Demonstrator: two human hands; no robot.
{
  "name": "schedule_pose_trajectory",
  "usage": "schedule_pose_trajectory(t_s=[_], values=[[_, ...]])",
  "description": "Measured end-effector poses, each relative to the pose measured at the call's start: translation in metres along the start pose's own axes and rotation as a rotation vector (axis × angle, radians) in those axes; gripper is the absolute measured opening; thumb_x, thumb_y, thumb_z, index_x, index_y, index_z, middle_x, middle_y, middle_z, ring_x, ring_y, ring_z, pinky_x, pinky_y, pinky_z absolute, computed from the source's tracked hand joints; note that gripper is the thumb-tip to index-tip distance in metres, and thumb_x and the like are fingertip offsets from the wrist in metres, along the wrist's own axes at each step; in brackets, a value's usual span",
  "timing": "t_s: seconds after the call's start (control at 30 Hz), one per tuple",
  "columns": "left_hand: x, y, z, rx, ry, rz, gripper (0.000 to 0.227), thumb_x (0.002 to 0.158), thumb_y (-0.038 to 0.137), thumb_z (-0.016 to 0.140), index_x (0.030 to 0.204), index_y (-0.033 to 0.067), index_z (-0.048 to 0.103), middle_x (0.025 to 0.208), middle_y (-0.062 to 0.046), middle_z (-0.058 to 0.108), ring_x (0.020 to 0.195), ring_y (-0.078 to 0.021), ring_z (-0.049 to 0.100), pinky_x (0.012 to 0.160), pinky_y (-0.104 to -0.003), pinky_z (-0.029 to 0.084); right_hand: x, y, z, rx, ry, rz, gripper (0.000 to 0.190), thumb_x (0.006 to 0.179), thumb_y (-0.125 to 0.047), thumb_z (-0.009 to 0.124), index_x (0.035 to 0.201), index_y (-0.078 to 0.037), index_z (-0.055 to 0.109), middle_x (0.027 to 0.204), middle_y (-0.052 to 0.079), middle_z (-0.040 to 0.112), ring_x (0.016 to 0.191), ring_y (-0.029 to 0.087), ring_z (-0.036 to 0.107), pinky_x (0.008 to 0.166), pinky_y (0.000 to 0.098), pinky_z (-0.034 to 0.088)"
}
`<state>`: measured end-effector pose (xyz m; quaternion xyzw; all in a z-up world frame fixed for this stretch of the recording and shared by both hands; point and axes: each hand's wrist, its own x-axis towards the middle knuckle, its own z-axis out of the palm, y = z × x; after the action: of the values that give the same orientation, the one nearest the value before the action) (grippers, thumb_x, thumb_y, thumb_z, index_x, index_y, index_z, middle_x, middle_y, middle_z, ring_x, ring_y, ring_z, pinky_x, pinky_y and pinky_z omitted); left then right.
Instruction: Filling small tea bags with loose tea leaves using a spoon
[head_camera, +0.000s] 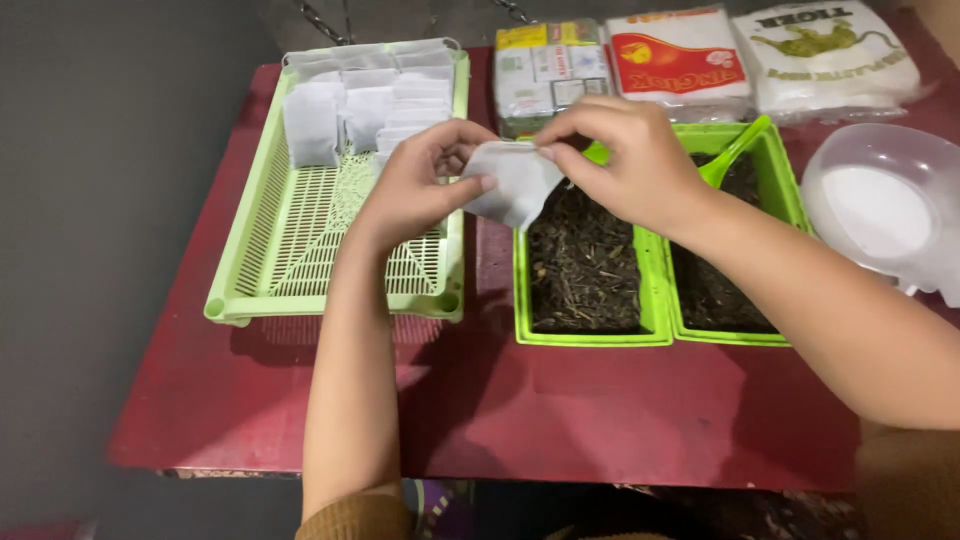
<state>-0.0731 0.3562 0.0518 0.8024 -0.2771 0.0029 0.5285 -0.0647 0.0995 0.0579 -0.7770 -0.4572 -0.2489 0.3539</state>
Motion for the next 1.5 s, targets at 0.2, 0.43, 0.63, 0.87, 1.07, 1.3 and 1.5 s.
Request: schedule_pose_trajectory(t_s=[0.2,0.43,0.63,0.87,1.07,1.3,1.5], values=[[-0.012,0.015,-0.034,0.150,0.078,0.063,0.028,0.096,0.016,0.073,0.122,0.0127,0.066,0.101,-0.001,0.072,0.095,-0.0104,0.067,0.086,-0.025,0.052,0.035,0.006,0.044,0.067,-0.044,0.096,0.008,0.094,0.000,0.072,0.100,-0.004,0.074,0.095,0.006,0.074,0.090,0.020,0.069,0.080,0.0344,0.050],[-0.012,-0.008,-0.055,0.296,0.145,0.106,0.028,0.090,-0.005,0.059,0.113,0.0091,0.069,0.099,-0.004,0.073,0.094,-0.0134,0.069,0.082,-0.026,0.053,0.054,0.008,0.070,0.061,-0.087,0.054,0.010,0.094,0.001,0.069,0.102,-0.003,0.073,0.098,0.010,0.074,0.090,0.024,0.069,0.078,0.0363,0.050],[-0.020,-0.015,-0.070,0.308,0.145,0.040,0.010,0.094,0.003,0.070,0.099,0.0114,0.068,0.088,0.004,0.065,0.082,-0.0085,0.055,0.077,-0.024,0.045,0.052,0.017,0.086,0.083,-0.146,0.115,0.010,0.097,-0.003,0.075,0.105,-0.006,0.069,0.092,0.007,0.067,0.079,0.020,0.059,0.068,0.0319,0.045],[-0.019,-0.027,-0.076,0.333,0.083,-0.038,0.021,0.090,-0.003,0.058,0.093,0.0130,0.071,0.098,0.001,0.068,0.088,-0.0119,0.060,0.075,-0.026,0.044,0.052,0.014,0.102,0.178,-0.188,0.059,0.019,0.099,-0.006,0.065,0.118,-0.006,0.064,0.108,0.009,0.066,0.090,0.020,0.061,0.064,0.0301,0.050],[-0.021,-0.031,-0.079,0.357,0.058,-0.051,0.028,0.093,-0.002,0.053,0.098,0.0156,0.074,0.099,-0.001,0.061,0.090,-0.0142,0.058,0.079,-0.027,0.043,0.053,0.031,0.112,0.091,-0.339,0.068,0.015,0.095,-0.012,0.073,0.107,-0.004,0.071,0.097,0.009,0.067,0.083,0.024,0.063,0.070,0.0368,0.049],[-0.023,-0.030,-0.077,0.409,-0.039,-0.275,0.038,0.081,0.011,0.049,0.110,0.0199,0.072,0.105,-0.003,0.044,0.093,-0.0182,0.049,0.088,-0.028,0.040,0.054,0.031,0.121,0.136,-0.283,0.056,0.012,0.096,-0.009,0.074,0.105,-0.002,0.076,0.093,0.010,0.071,0.087,0.026,0.066,0.076,0.0377,0.048],[-0.024,-0.020,-0.078,0.593,0.054,-0.397,0.017,0.086,0.010,0.049,0.080,0.0127,0.065,0.104,0.000,0.055,0.084,-0.0199,0.052,0.072,-0.036,0.040,0.055,0.027,0.124,0.032,-0.357,0.142,0.020,0.097,-0.027,0.073,0.099,-0.007,0.075,0.102,0.007,0.070,0.090,0.027,0.066,0.073,0.0410,0.047]])
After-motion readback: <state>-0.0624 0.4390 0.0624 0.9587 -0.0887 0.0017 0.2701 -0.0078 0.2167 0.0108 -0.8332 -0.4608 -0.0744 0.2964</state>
